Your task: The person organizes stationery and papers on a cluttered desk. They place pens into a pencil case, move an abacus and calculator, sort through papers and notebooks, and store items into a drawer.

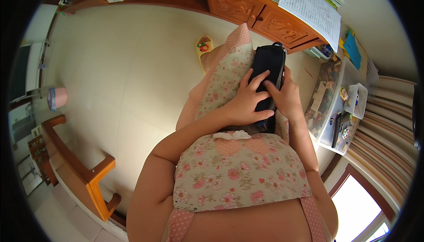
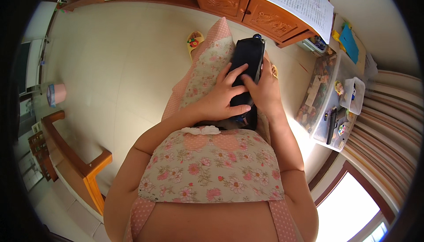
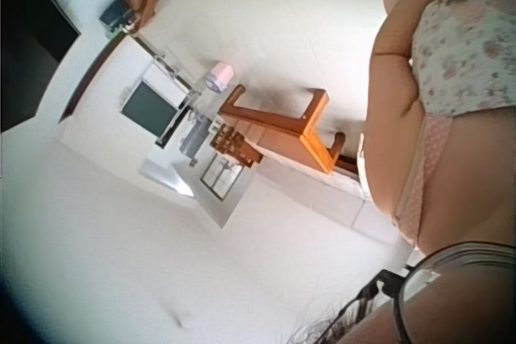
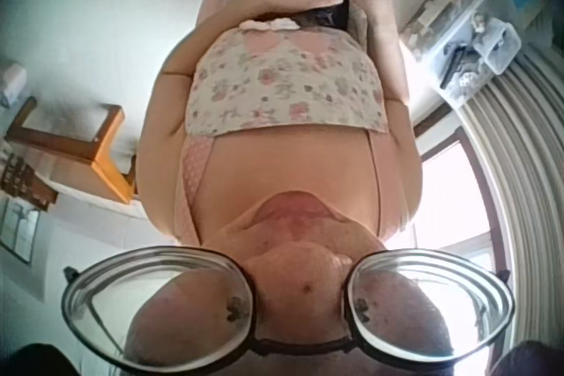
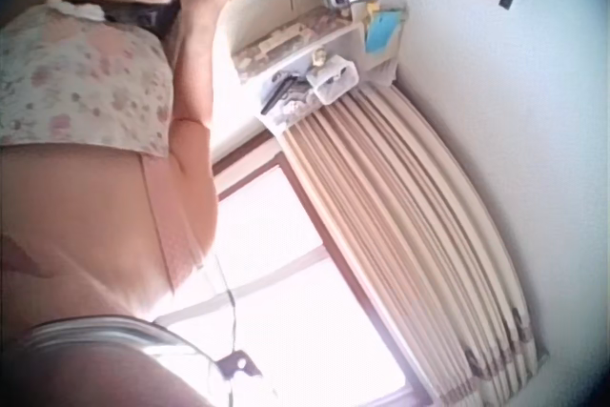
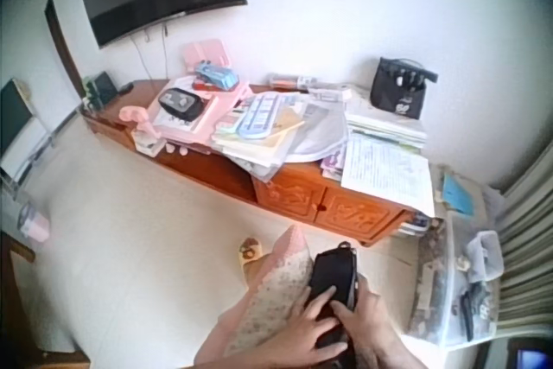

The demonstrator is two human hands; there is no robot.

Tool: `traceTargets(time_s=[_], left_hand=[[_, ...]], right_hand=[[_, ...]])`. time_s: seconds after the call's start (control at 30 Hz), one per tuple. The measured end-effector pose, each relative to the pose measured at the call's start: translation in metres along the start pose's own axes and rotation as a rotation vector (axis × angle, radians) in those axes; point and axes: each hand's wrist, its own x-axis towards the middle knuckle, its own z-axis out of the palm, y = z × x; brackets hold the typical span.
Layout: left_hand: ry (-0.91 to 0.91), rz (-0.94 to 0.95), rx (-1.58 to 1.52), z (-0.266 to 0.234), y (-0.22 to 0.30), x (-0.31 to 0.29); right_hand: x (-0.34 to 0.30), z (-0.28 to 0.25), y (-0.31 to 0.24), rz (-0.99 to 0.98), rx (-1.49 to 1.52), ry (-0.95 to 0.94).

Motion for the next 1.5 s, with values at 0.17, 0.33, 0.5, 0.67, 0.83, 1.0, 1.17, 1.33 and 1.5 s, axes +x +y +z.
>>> traceTargets(time_s=[0.17,0.33,0.5,0.67,0.83,1.0,1.17,1.33,1.5], left_hand=[[0.309,-0.397,-0.764,-0.006,-0.016,0.009],[0.12,-0.603,-1.355,-0.041,-0.013,0.026],[0.002,-0.482,-1.343,-0.063,-0.004,0.042],[-0.033,-0.414,-1.267,-0.064,-0.008,0.033],[0.02,-0.647,-1.353,-0.06,-0.007,0.019],[0.129,-0.594,-1.469,-0.054,-0.011,0.009],[0.179,-0.551,-1.272,-0.041,-0.028,0.002],[0.457,-0.089,-0.442,-0.052,-0.047,0.017],[0.006,0.018,-0.439,-0.09,-0.053,0.038]], right_hand=[[0.008,-0.011,-0.005,0.16,0.175,0.005],[0.0,-0.024,-0.029,0.032,0.742,-0.082],[0.014,-0.055,-0.05,-0.216,0.711,-0.117],[0.047,-0.085,-0.055,-0.435,0.377,-0.091],[0.054,-0.086,-0.052,-0.3,0.459,-0.42],[0.049,-0.063,-0.051,-0.239,0.636,-0.476],[0.053,-0.043,-0.054,-0.136,0.269,-0.394],[0.049,-0.02,-0.063,-0.52,-0.104,-0.206],[0.05,-0.014,-0.069,-0.54,-0.049,-0.17]])
